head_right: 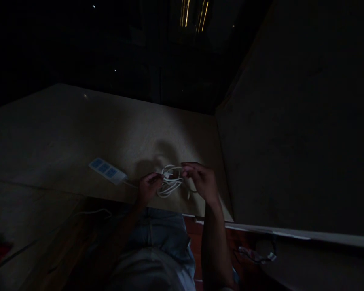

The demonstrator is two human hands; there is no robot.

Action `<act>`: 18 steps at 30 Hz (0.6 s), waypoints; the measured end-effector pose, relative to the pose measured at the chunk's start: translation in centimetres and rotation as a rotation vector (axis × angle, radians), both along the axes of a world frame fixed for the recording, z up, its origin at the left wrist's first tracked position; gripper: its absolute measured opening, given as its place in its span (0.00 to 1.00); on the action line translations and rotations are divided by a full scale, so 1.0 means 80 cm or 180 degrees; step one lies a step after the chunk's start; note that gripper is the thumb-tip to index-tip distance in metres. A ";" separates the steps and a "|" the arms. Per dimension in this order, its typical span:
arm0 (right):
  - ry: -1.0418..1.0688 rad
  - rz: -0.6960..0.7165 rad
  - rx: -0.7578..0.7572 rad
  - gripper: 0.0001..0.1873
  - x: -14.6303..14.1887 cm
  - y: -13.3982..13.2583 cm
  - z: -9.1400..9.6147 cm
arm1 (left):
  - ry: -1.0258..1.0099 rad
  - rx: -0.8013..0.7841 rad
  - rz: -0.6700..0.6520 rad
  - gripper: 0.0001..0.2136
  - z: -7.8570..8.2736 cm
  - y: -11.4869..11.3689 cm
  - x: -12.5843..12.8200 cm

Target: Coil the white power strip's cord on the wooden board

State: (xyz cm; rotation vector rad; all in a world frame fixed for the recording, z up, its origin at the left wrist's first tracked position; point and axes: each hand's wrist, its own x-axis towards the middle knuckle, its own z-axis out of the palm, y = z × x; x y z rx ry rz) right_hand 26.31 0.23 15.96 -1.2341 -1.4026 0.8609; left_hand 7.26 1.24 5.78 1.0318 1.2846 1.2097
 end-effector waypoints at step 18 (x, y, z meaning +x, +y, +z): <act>0.3353 -0.0640 -0.0015 0.08 0.070 0.034 -0.115 | -0.0421 -0.0286 0.0555 0.16 0.007 0.015 -0.015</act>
